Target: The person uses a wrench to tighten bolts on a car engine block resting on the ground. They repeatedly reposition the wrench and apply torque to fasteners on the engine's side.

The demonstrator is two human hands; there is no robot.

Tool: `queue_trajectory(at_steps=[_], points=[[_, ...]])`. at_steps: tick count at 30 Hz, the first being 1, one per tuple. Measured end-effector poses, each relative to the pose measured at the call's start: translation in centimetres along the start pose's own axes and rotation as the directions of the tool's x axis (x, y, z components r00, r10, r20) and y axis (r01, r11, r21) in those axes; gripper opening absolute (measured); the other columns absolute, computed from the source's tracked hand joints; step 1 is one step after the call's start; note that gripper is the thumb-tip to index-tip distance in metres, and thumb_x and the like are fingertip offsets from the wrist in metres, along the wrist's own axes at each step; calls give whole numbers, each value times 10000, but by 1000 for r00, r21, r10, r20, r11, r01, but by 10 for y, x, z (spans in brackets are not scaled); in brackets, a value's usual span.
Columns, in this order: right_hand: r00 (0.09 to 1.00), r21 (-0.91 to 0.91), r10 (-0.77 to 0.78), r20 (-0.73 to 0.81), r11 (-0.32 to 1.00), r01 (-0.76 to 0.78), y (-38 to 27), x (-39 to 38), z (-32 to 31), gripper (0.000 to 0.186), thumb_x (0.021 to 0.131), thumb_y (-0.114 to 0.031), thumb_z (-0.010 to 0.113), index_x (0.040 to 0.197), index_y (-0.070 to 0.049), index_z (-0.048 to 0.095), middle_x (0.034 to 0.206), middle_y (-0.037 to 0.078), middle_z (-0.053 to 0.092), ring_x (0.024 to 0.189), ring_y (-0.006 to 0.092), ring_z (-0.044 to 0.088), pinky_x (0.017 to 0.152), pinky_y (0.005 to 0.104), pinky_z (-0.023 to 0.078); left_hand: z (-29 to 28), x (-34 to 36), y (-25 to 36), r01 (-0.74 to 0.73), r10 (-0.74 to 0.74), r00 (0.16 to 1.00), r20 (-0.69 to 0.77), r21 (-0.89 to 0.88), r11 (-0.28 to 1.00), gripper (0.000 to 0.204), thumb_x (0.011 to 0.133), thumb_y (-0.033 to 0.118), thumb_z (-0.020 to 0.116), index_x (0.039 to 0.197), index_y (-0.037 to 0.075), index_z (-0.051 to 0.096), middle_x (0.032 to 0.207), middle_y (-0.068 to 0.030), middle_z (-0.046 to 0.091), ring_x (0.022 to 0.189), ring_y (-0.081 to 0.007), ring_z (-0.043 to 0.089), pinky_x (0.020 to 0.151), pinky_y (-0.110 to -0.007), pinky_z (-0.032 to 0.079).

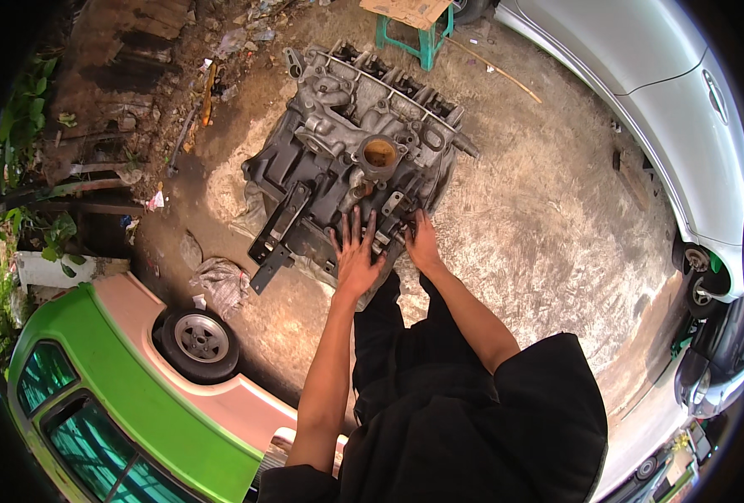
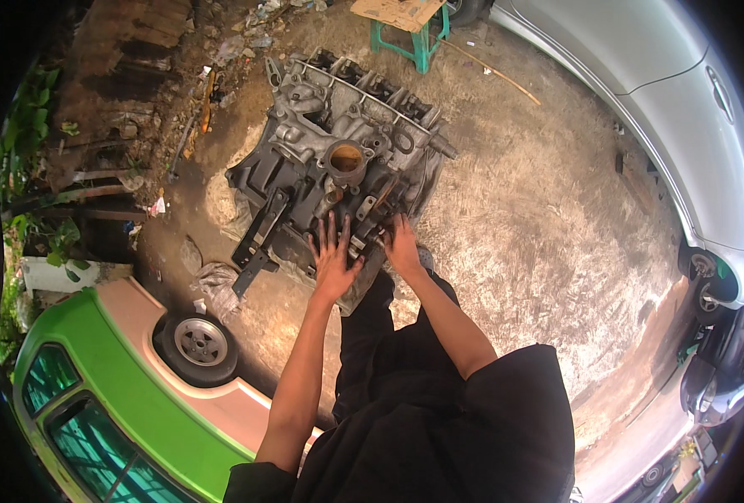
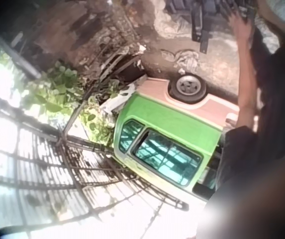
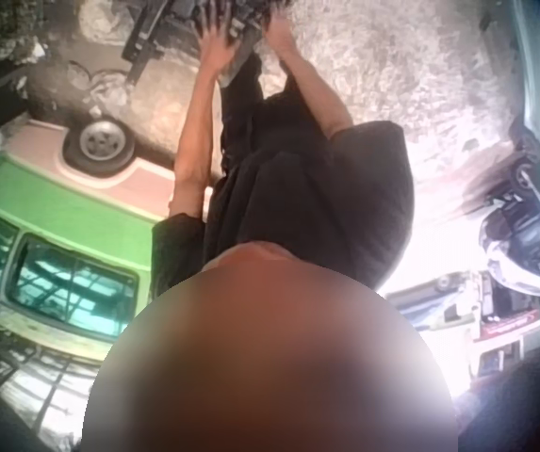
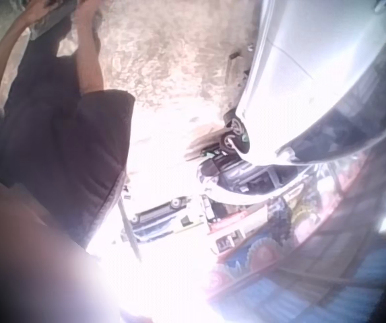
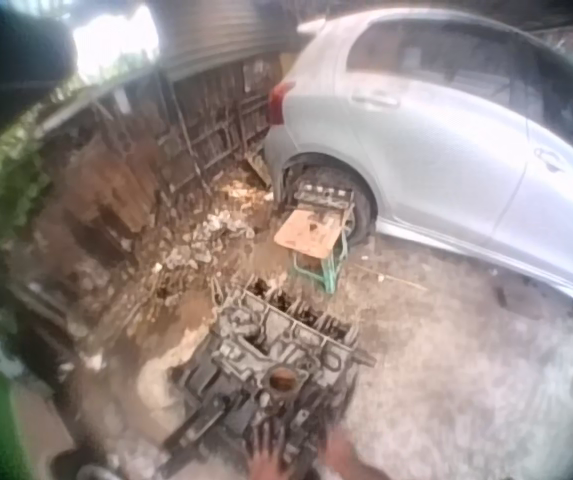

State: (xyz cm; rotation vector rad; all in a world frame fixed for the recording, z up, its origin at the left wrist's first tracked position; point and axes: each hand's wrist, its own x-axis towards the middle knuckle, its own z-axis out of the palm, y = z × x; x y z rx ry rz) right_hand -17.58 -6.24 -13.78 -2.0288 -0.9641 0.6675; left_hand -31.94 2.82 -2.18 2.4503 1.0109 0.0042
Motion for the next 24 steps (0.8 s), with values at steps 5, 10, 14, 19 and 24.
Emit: queue_trajectory(at_steps=[5, 10, 14, 19, 24], points=[[997, -20, -40, 70, 999, 41, 18, -8, -9, 526, 850, 28, 568, 1332, 55, 360, 1331, 323, 409, 1192, 489, 480, 1010, 505, 426, 1, 0, -2, -20, 21, 1000, -7, 24, 1000, 940, 801, 330, 684, 1586, 233, 176, 1655, -118, 52, 1516, -370, 18, 1170, -617, -8], [998, 189, 17, -66, 982, -5, 39, -10, -13, 233, 895, 123, 447, 1113, 41, 453, 988, 231, 584, 925, 368, 637, 813, 450, 522, 2, -2, -2, -38, 38, 998, -47, 12, 999, 983, 779, 243, 715, 1587, 266, 156, 1656, -96, 62, 1519, -350, 21, 1179, -608, 3], [932, 737, 333, -141, 664, -126, 57, 6, 1, 187, 956, 57, 507, 1120, 10, 429, 899, 173, 617, 817, 305, 688, 734, 390, 590, 2, -2, -1, -33, 34, 998, -54, 4, 999, 988, 771, 243, 720, 1586, 265, 163, 1656, -93, 64, 1519, -347, 23, 1180, -606, 1], [800, 882, 592, 98, 321, -346, 75, 43, 13, 193, 994, -24, 504, 1166, -18, 416, 956, 175, 609, 739, 290, 686, 614, 413, 599, 2, -1, 0, -17, 17, 999, -36, 6, 1000, 1001, 764, 246, 726, 1587, 264, 157, 1657, -86, 61, 1520, -339, 22, 1181, -604, -2], [761, 858, 592, 266, 215, -467, 81, 69, 14, 183, 991, -78, 508, 1122, -27, 390, 845, 206, 616, 657, 337, 673, 592, 444, 578, 1, -1, 0, -14, 14, 1000, -24, -3, 1000, 1014, 763, 249, 729, 1589, 262, 141, 1658, -81, 58, 1521, -336, 16, 1183, -605, -6]])
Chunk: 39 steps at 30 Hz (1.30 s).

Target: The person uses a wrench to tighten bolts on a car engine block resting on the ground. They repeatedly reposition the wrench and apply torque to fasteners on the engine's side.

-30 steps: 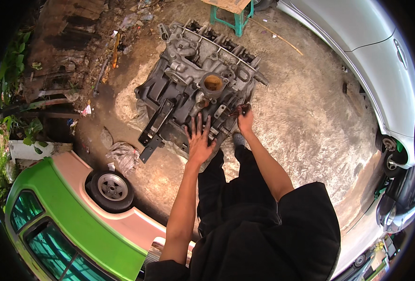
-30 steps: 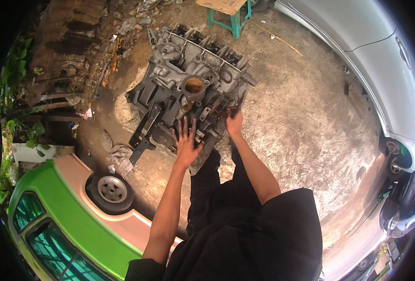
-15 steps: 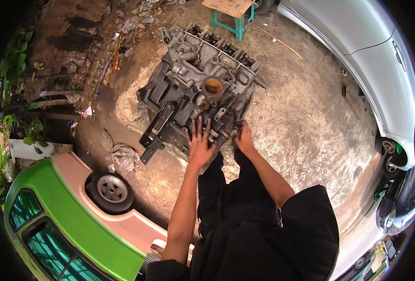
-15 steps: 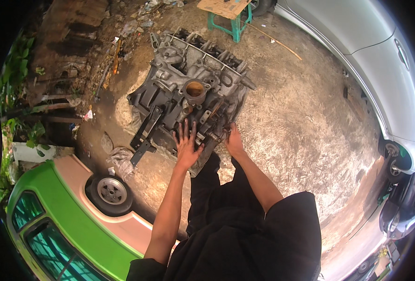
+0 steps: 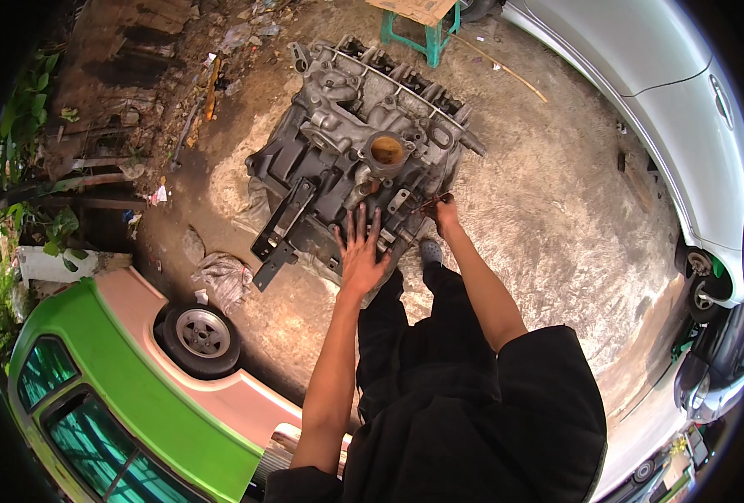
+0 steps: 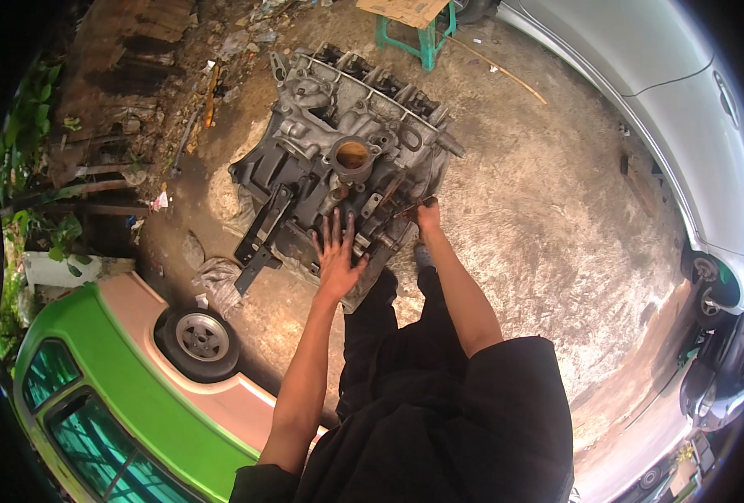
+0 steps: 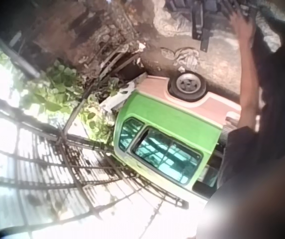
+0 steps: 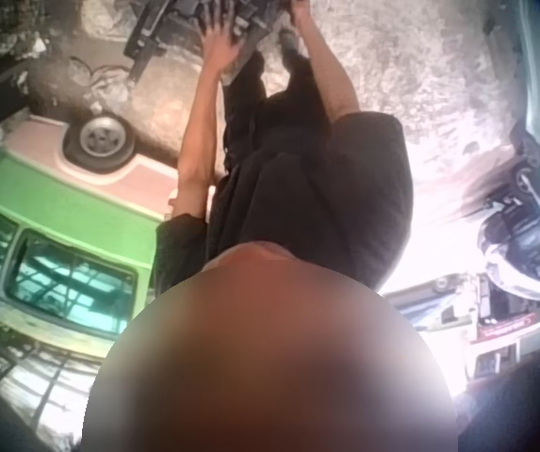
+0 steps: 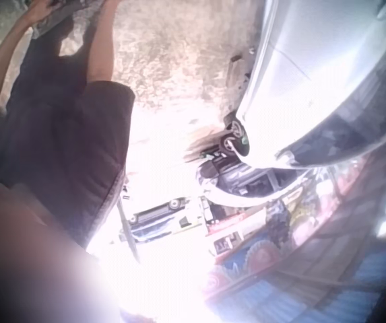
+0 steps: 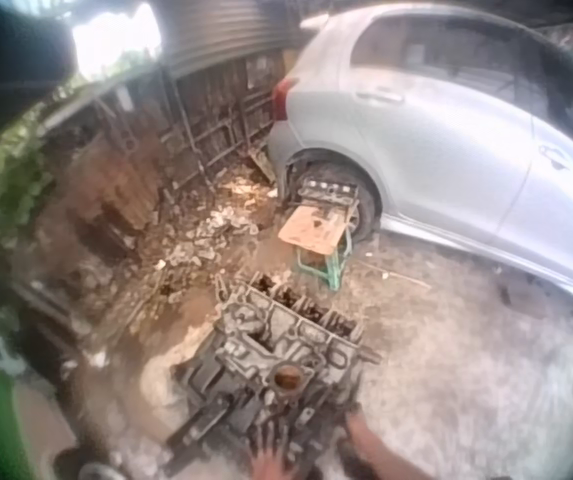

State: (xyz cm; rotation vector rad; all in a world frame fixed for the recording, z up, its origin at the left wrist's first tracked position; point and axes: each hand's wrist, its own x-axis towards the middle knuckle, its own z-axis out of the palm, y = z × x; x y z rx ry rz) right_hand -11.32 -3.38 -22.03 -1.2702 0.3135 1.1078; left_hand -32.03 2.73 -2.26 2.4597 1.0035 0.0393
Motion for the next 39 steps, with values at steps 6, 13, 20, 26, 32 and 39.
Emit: queue_trajectory(at_steps=[6, 13, 20, 26, 32, 39], points=[[998, -39, 63, -13, 997, -63, -3, 11, -3, 224, 971, -90, 494, 1150, 13, 406, 803, 196, 633, 606, 322, 665, 512, 414, 558, -1, 1, 1, 4, -4, 1000, 5, 25, 1000, 1022, 760, 222, 738, 1589, 257, 140, 1658, -82, 58, 1520, -340, 16, 1184, -604, -1], [995, -76, 72, 66, 995, -67, -9, 29, -6, 275, 951, -96, 504, 1181, 24, 412, 811, 211, 642, 616, 321, 668, 527, 418, 567, 1, 1, 0, -10, 10, 1000, -6, 13, 1000, 1027, 762, 204, 741, 1590, 247, 135, 1657, -89, 55, 1519, -345, 17, 1181, -609, 1], [984, -79, 142, 111, 988, -134, -23, 32, -3, 176, 939, -82, 548, 1058, 28, 478, 796, 205, 630, 605, 332, 660, 542, 422, 581, 2, 1, -3, -15, 15, 1000, 4, 5, 1000, 1006, 784, 204, 732, 1590, 244, 130, 1657, -96, 49, 1519, -346, 14, 1178, -612, -2], [890, -417, -453, 45, 801, 429, -22, -20, 19, 248, 927, -69, 565, 1137, 40, 491, 880, 206, 650, 753, 358, 669, 650, 434, 534, -1, 1, -3, -4, 4, 1000, 21, 23, 1000, 991, 799, 223, 733, 1589, 246, 135, 1656, -94, 56, 1519, -347, 17, 1174, -620, 12], [735, -717, -580, 352, 337, 610, 0, -102, 20, 292, 901, -20, 578, 1173, 29, 482, 1072, 257, 582, 954, 436, 602, 809, 450, 495, 0, 2, -2, 4, -6, 998, 55, 35, 999, 981, 814, 282, 721, 1591, 223, 127, 1655, -113, 43, 1514, -373, 15, 1171, -615, -4], [719, -748, -527, 454, 213, 628, 1, -124, 9, 440, 827, 61, 544, 1256, 32, 451, 1229, 295, 503, 1079, 490, 531, 913, 507, 466, 0, 2, -3, 3, -7, 997, 72, 53, 999, 987, 817, 306, 716, 1593, 209, 113, 1656, -118, 27, 1513, -379, 10, 1172, -608, -14]])
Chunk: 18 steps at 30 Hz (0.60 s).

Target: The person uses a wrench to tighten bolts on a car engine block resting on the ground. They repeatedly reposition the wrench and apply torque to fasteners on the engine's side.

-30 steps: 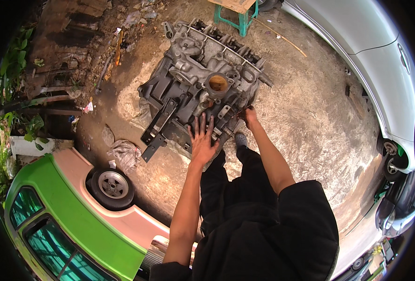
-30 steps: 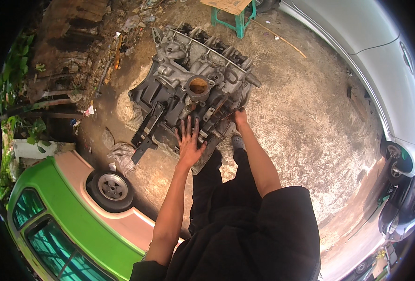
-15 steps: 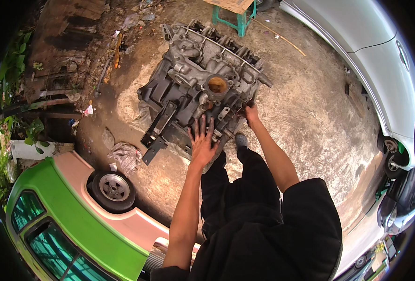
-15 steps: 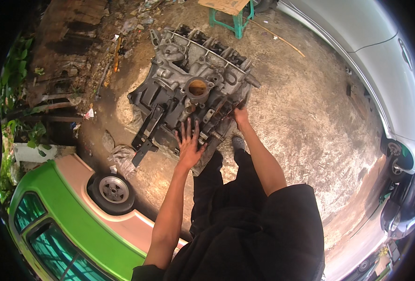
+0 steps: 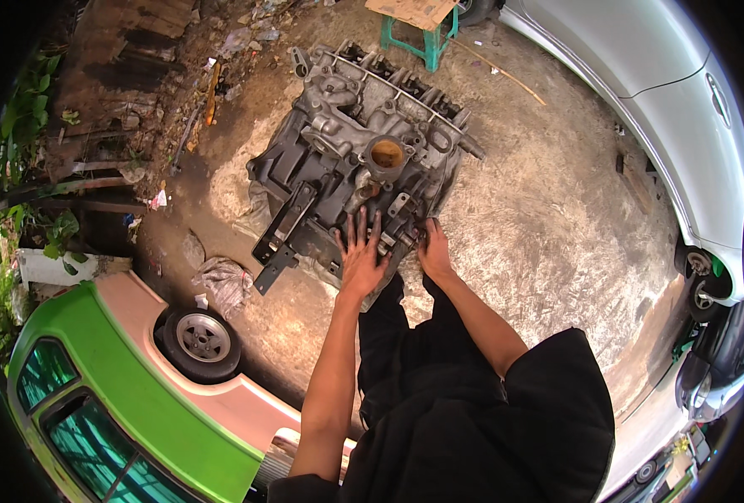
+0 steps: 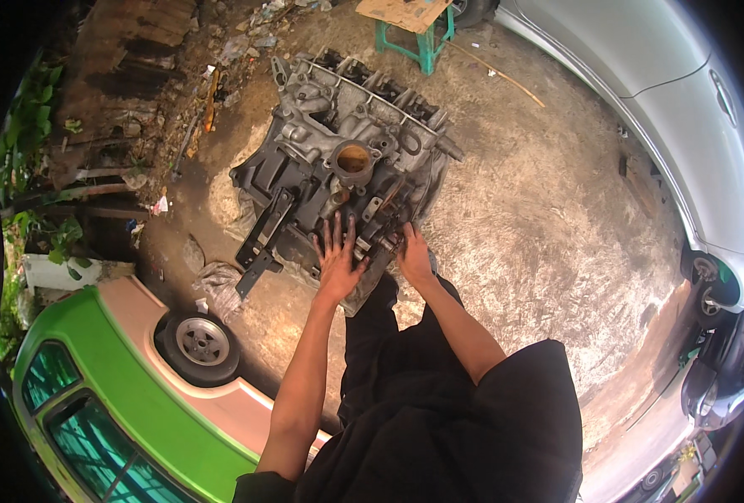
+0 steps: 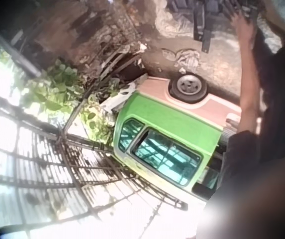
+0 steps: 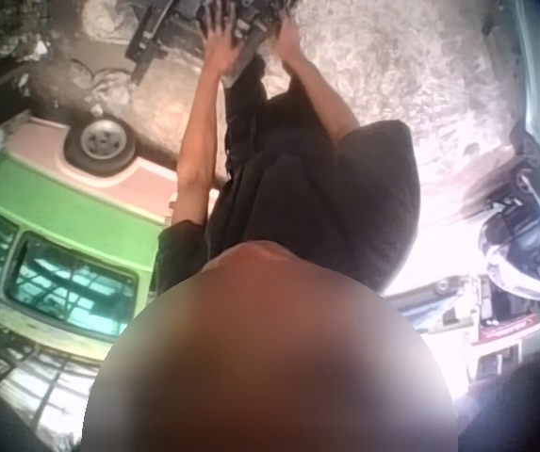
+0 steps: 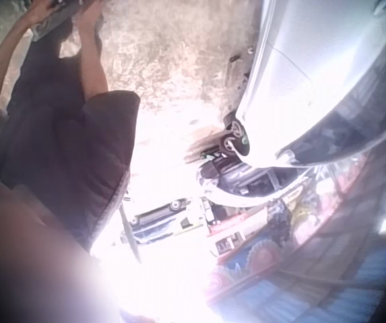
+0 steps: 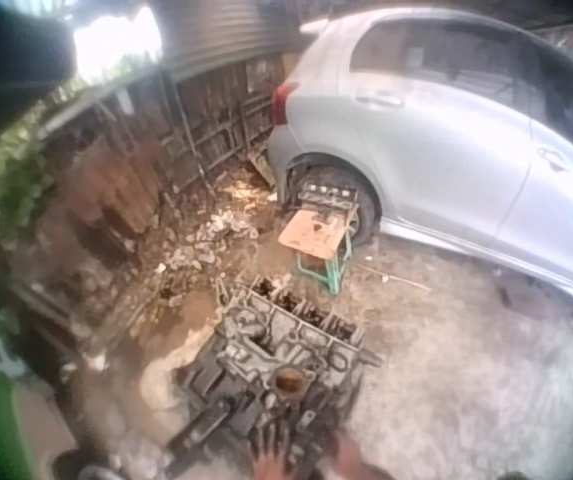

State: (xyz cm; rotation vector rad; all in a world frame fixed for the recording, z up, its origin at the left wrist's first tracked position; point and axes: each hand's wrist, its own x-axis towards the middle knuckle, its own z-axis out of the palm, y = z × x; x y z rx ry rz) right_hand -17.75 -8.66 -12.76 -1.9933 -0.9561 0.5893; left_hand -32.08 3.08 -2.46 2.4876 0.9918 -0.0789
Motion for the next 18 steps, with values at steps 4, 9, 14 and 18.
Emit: queue_trajectory(at_steps=[4, 9, 14, 18], points=[[987, 174, 146, -72, 976, -132, 11, 7, -11, 363, 830, 118, 511, 1177, 34, 449, 1058, 277, 576, 1005, 449, 594, 865, 470, 493, -1, 0, 1, -6, 6, 1000, -23, 3, 1000, 991, 815, 282, 723, 1592, 228, 110, 1657, -103, 29, 1515, -367, 9, 1175, -610, -4], [908, 575, 371, -198, 793, -199, 44, 25, 2, 203, 916, 118, 506, 1069, 7, 432, 904, 189, 624, 820, 273, 694, 742, 374, 552, -1, 0, 3, 5, -6, 999, -33, -27, 1000, 1001, 813, 247, 737, 1591, 263, 108, 1659, -71, 38, 1519, -344, 3, 1181, -610, 9], [844, 832, 535, 42, 448, -326, 75, 52, 14, 167, 973, 37, 483, 1134, 9, 448, 955, 166, 605, 777, 260, 674, 720, 387, 573, -1, -1, 3, 2, -2, 999, -42, -14, 1000, 1002, 810, 264, 739, 1590, 265, 112, 1659, -67, 38, 1518, -345, 11, 1182, -609, 12], [754, 824, 642, 142, 346, -449, 87, 77, 16, 142, 936, 29, 525, 1068, 57, 480, 951, 174, 616, 763, 294, 667, 665, 420, 578, 0, -1, 2, 7, -8, 999, -46, -9, 1000, 999, 807, 258, 739, 1590, 263, 118, 1658, -73, 49, 1517, -350, 22, 1181, -613, 15]])
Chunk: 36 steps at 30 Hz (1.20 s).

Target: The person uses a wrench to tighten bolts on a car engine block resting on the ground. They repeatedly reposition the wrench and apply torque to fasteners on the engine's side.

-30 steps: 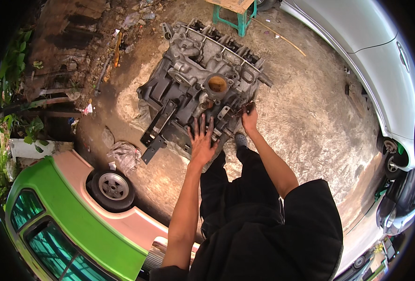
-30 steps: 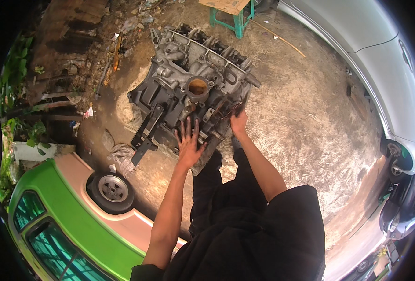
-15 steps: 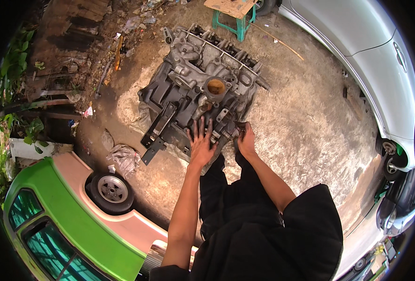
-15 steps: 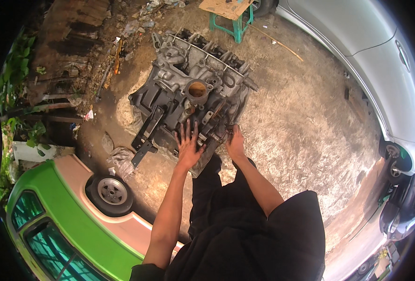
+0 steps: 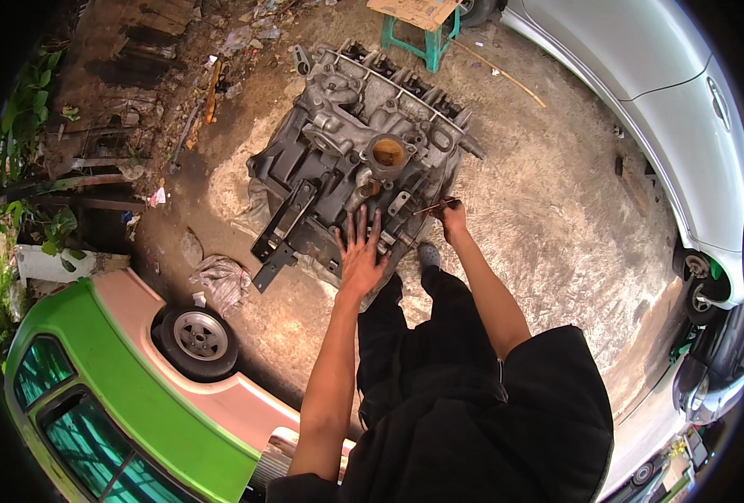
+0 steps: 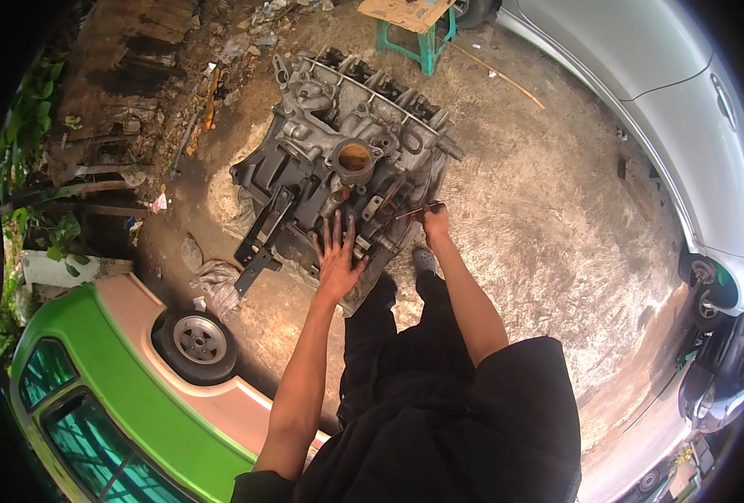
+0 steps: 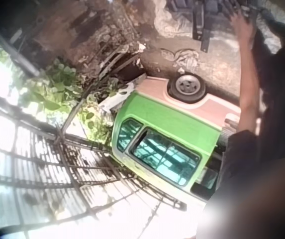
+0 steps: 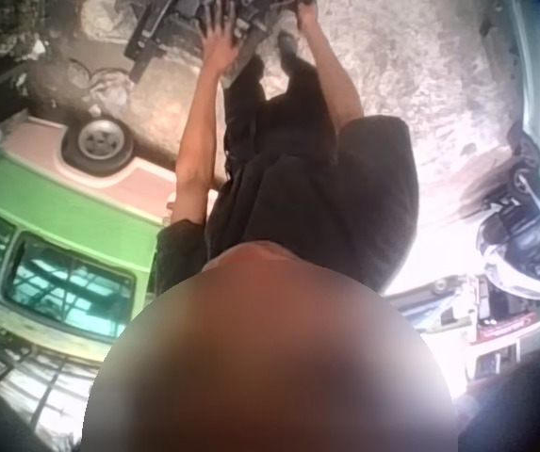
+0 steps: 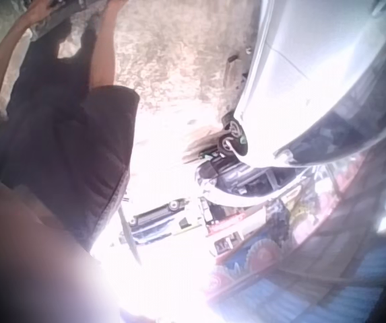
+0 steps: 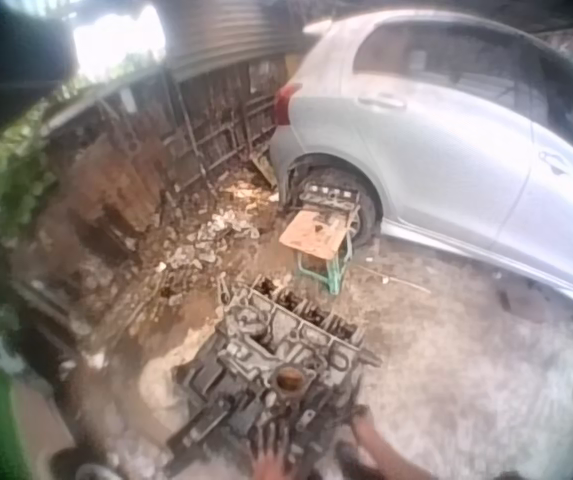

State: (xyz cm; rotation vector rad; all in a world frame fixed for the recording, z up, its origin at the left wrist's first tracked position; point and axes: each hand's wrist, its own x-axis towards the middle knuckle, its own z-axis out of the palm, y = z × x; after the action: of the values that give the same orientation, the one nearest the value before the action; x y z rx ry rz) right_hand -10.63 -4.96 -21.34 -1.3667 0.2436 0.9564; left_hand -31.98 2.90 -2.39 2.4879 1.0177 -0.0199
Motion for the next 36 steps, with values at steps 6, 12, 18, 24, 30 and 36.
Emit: queue_trajectory(at_steps=[6, 12, 18, 24, 30, 36], points=[[968, 75, 176, 181, 979, -192, -5, 28, 1, 168, 875, 28, 495, 1037, 72, 510, 819, 194, 638, 684, 308, 663, 600, 407, 567, 0, 0, -1, -14, 14, 1000, 17, 13, 1000, 979, 816, 287, 721, 1592, 224, 128, 1657, -108, 27, 1513, -377, 16, 1171, -615, 7], [970, 18, 208, 125, 977, -212, -6, 39, 12, 152, 897, -33, 513, 1017, 60, 519, 781, 173, 617, 636, 290, 637, 578, 395, 545, -2, 0, 2, 4, -3, 1000, 9, -13, 1000, 1009, 790, 224, 742, 1589, 261, 127, 1657, -82, 53, 1515, -362, 26, 1181, -612, 23], [974, -166, -192, 118, 963, 210, -9, 9, 21, 211, 941, -112, 570, 1067, 42, 501, 841, 148, 621, 690, 251, 657, 623, 393, 539, -1, 0, 2, 6, -6, 1000, -3, -14, 1000, 1017, 785, 219, 745, 1588, 270, 124, 1657, -76, 55, 1518, -350, 21, 1184, -604, 17], [786, -519, -408, 465, 594, 615, -35, -69, 19, 229, 954, -50, 531, 1164, 21, 474, 1050, 232, 592, 934, 392, 648, 788, 452, 530, 1, 0, 0, -5, 4, 1000, 16, 47, 999, 996, 805, 293, 733, 1591, 223, 125, 1656, -104, 38, 1513, -372, 28, 1178, -603, 6], [767, -757, -151, 624, 127, 641, -34, -102, 16, 592, 845, 15, 568, 1394, -20, 348, 1322, 294, 441, 1026, 476, 582, 889, 508, 512, 1, 0, 1, -6, 6, 1000, 15, 27, 1000, 1000, 805, 275, 729, 1593, 222, 115, 1657, -108, 30, 1513, -374, 26, 1174, -611, 5], [792, -674, -373, 484, 418, 609, -18, -87, -4, 354, 906, 76, 486, 1240, 17, 387, 1139, 276, 545, 948, 407, 645, 809, 475, 537, 1, 0, 2, -13, 13, 1000, -4, 34, 999, 994, 808, 265, 724, 1593, 223, 116, 1657, -108, 31, 1513, -377, 29, 1171, -618, 6]])
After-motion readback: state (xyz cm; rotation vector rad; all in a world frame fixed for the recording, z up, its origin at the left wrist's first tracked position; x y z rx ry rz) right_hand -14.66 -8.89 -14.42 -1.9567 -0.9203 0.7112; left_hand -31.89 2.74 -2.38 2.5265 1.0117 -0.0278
